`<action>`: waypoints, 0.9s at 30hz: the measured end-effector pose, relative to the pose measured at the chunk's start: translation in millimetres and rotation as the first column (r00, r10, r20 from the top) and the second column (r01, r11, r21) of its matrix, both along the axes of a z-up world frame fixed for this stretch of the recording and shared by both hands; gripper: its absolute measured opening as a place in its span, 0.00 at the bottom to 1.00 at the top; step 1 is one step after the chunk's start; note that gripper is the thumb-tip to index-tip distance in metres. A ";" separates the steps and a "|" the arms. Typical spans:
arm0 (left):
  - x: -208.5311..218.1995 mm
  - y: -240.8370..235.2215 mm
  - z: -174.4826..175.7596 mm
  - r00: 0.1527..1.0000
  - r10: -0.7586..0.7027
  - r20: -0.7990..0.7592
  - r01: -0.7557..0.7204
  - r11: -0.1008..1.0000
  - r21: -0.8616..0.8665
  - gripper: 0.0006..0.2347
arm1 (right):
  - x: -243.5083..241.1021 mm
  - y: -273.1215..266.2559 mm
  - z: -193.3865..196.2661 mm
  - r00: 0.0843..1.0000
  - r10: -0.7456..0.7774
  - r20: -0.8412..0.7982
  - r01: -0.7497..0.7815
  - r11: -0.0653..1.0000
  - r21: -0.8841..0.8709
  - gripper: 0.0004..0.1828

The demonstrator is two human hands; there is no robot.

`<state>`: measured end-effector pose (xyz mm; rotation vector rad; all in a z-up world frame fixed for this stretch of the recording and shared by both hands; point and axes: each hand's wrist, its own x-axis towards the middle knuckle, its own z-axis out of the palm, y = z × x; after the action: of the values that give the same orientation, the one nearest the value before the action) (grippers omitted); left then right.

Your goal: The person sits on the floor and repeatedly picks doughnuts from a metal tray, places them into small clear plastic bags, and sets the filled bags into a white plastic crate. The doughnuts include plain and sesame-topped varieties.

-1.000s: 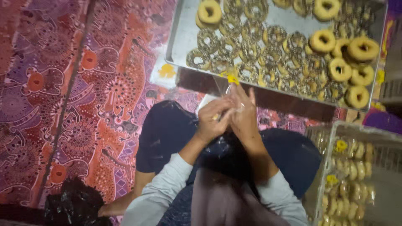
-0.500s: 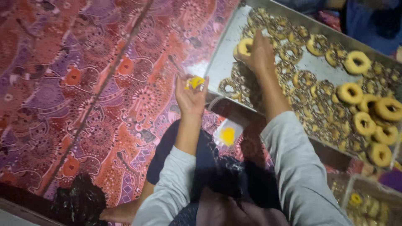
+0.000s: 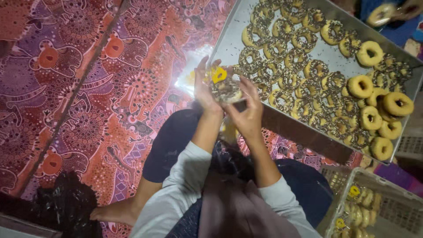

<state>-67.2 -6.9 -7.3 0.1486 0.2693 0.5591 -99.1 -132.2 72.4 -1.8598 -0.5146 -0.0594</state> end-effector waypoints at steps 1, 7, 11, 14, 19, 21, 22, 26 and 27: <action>-6.4 -1.0 9.9 0.999 -0.033 -0.007 0.033 0.999 0.013 0.24 | -2.1 0.0 6.9 0.999 0.015 0.049 -0.011 0.996 -0.093 0.38; -58.7 -63.9 46.4 0.979 -0.125 -0.162 0.184 0.884 0.429 0.32 | -3.9 -5.8 13.9 0.989 -0.060 0.132 0.081 0.984 -0.158 0.34; -112.4 -32.3 74.0 0.916 0.351 0.194 -0.080 -0.313 0.946 0.37 | 3.1 -17.1 0.7 0.997 -0.058 0.052 0.066 0.984 -0.168 0.36; -128.9 0.6 73.4 0.989 0.110 0.102 -0.031 -0.520 0.853 0.33 | -12.2 -27.9 -3.1 0.862 0.358 -0.359 -0.270 0.924 0.272 0.35; -187.9 13.8 58.1 0.951 0.291 -0.103 0.167 -0.203 0.965 0.06 | -46.9 -13.5 32.1 0.932 0.288 -0.221 -0.361 0.805 -0.472 0.18; -208.9 13.6 48.8 0.909 0.272 -0.317 0.287 0.145 0.947 0.05 | -75.0 -6.9 48.1 0.954 0.281 -0.105 -0.288 0.760 -0.583 0.12; -214.5 13.4 42.4 0.885 0.212 -0.415 0.337 0.324 0.884 0.06 | -91.2 -7.1 53.6 0.965 0.262 -0.012 -0.226 0.805 -0.549 0.10; -221.1 16.4 16.0 0.820 0.074 -0.567 0.435 0.562 0.703 0.08 | -104.7 9.6 40.9 0.891 0.446 -0.081 -0.403 0.699 -0.591 0.07; -222.1 14.6 13.0 0.833 0.085 -0.547 0.412 0.564 0.715 0.08 | -107.1 9.1 39.0 0.899 0.437 -0.018 -0.376 0.750 -0.544 0.06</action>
<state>-289.3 7.7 5.7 1.2700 0.5172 0.3911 -206.2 -123.1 111.4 -2.2483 -1.1004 0.3117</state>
